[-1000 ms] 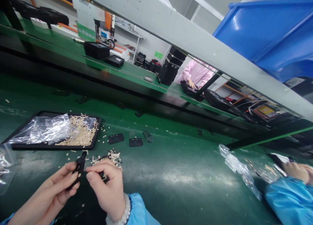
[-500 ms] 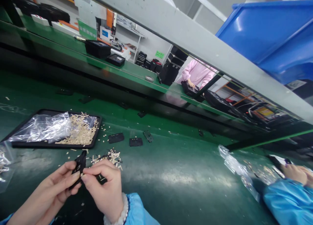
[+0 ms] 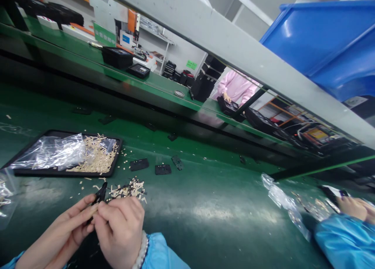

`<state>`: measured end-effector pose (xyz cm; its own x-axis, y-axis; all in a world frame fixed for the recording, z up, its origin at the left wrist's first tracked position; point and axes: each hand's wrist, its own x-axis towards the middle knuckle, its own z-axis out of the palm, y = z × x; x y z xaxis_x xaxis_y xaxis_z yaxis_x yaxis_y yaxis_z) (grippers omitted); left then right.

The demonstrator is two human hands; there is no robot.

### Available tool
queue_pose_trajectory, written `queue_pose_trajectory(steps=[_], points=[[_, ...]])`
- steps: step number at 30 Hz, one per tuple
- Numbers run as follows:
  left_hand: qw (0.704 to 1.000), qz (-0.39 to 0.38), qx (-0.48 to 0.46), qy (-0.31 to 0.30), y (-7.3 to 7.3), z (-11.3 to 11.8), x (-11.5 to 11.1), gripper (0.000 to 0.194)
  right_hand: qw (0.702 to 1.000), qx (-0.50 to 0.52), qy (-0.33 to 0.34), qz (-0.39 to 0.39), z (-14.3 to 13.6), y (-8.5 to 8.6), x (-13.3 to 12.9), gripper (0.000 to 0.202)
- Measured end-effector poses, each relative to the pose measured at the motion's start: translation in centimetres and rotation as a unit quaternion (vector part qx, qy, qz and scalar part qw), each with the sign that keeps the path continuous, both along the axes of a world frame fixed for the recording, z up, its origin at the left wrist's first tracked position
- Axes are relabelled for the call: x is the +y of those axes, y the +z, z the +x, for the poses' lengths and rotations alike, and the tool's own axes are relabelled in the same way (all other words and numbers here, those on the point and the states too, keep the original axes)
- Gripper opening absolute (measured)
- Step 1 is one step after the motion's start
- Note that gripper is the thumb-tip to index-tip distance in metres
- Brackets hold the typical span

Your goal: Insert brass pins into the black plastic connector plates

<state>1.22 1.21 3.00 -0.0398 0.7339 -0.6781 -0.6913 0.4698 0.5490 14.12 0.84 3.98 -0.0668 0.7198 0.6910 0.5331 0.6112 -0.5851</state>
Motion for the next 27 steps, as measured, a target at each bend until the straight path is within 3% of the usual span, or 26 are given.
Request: queue_pose_trajectory(steps=[2, 6, 9, 16, 22, 27], points=[[1.000, -0.018, -0.003, -0.005, 0.1, 0.2, 0.1, 0.023, 1.000, -0.016, 0.002, 0.004, -0.1, 0.0, 0.2, 0.006], [0.997, -0.066, -0.019, -0.017, 0.8, 0.6, 0.4, 0.016, 0.996, 0.019, 0.048, -0.070, 0.0, -0.1, 0.4, 0.029], [0.997, -0.061, -0.030, -0.027, 1.1, 0.7, 0.5, 0.015, 0.985, 0.067, 0.078, -0.139, 0.2, -0.4, 0.3, 0.037], [0.996, -0.052, -0.051, -0.041, 0.8, 0.7, 0.6, 0.011, 0.959, 0.152, 0.097, -0.217, 0.2, -1.2, 0.0, 0.044], [0.991, -0.076, -0.101, -0.036, 1.2, 1.1, 1.0, 0.015, 0.943, 0.192, 0.091, -0.255, 0.8, -1.0, 0.4, 0.019], [0.980, -0.137, -0.138, -0.046, 1.8, 1.2, 1.0, 0.033, 0.937, 0.195, 0.065, -0.281, 0.9, -0.7, 0.6, 0.016]])
